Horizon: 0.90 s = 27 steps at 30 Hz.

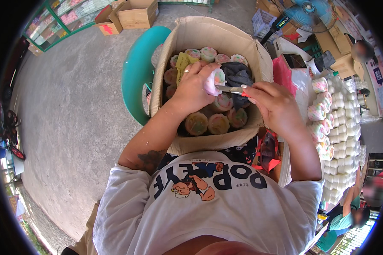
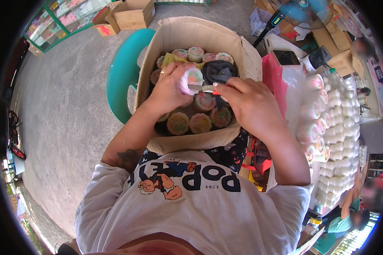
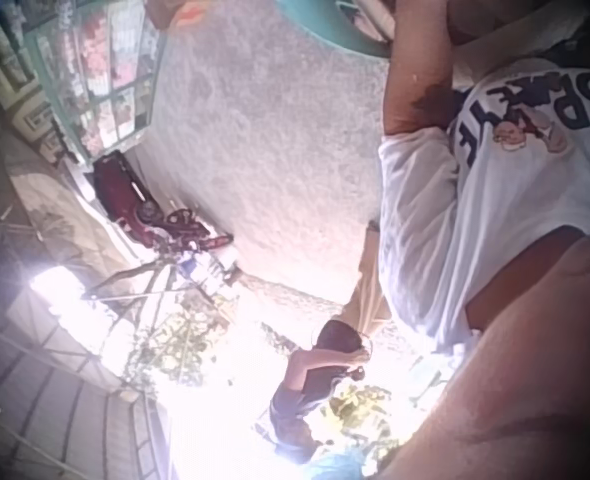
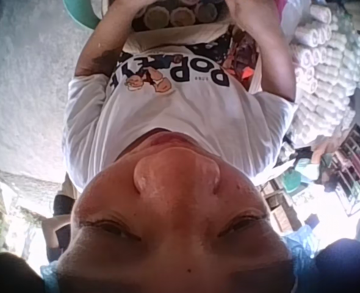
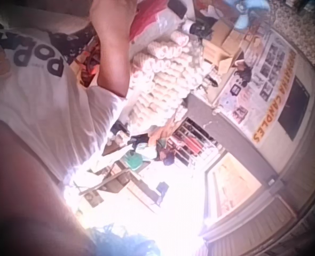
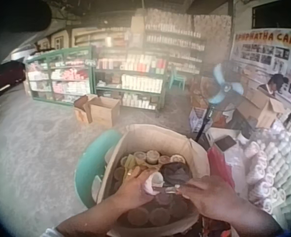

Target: The person repeatedly picks up small cylindrical candles from a cardboard box, uses a small knife to trim the top surface, wipes the candle with a cloth, and places it on a nearby table. The process is repeated for multiple candles throughout the clip.

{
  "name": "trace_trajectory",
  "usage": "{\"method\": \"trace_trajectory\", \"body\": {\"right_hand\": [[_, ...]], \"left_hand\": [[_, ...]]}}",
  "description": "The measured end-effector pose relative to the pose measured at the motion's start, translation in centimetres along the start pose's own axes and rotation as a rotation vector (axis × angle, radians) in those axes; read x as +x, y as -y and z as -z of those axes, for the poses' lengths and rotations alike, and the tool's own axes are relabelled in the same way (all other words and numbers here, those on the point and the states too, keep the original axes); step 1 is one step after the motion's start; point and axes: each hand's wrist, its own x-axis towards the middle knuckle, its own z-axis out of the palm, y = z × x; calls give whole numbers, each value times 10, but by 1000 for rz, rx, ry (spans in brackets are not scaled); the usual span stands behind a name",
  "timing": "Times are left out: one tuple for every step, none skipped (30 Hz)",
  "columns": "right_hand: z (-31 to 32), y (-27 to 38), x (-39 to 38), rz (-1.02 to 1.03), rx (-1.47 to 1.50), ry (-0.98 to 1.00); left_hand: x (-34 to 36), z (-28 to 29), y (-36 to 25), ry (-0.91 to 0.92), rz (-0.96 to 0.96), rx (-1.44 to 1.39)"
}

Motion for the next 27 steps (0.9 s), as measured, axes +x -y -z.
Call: {"method": "trace_trajectory", "body": {"right_hand": [[-3,-2,2,-3,-8,-4],[-5,-2,1,-6,-16,-7],[-4,-3,-1,-3,13,6],[-2,-5,-5,0,41,19],[-1,-6,-8,4,69,32],[-3,-7,-7,-43,33,23],[-7,-9,-5,-87,0,13],[-13,-10,-3,-130,-33,3],[-24,-9,-4,-98,0,55],[-41,-6,-3,-70,31,101],[-59,-3,-1,-39,63,147],[-74,3,-3,-28,190,242],[-88,4,-3,-5,242,348],[-96,2,-2,19,294,455],[-102,-6,0,-39,355,420],[-104,-18,5,-93,415,388],[-104,-30,13,-148,474,355],[-102,-38,23,-182,241,200],[-105,-44,29,-246,125,133],[-111,-51,32,-309,9,64],[-120,-63,34,-340,-2,175],[-128,-73,35,-369,-11,288],[-133,-84,34,-399,-19,400],[-128,-88,36,-384,43,299],[-122,-94,36,-368,105,197],[-115,-99,36,-352,166,94],[-101,-94,40,-498,423,-3]], "left_hand": [[0,-1,0,-4,-3,-1],[-1,-2,0,-5,2,1],[0,-1,0,-9,0,6],[0,0,1,-13,-1,11],[1,0,3,-115,14,-15],[3,0,6,-215,29,-39],[4,-1,9,-316,46,-61],[4,-5,23,-395,174,-347],[9,-1,17,-461,219,-572],[15,5,7,-517,261,-799],[17,8,2,-535,262,-888],[18,8,1,-510,250,-991],[16,8,3,-492,243,-1090],[15,9,5,-473,236,-1189],[15,10,9,-373,269,-1308],[13,11,9,-300,319,-1336],[11,12,10,-225,370,-1362],[10,11,9,-146,423,-1386],[12,12,6,-53,449,-1399],[10,10,6,-25,439,-1378],[11,6,7,10,420,-1355],[12,3,8,41,403,-1331],[13,3,6,50,407,-1306],[10,3,5,23,413,-1244],[7,3,3,-1,419,-1182],[7,2,3,-25,425,-1119],[5,1,7,-30,433,-1120]]}}
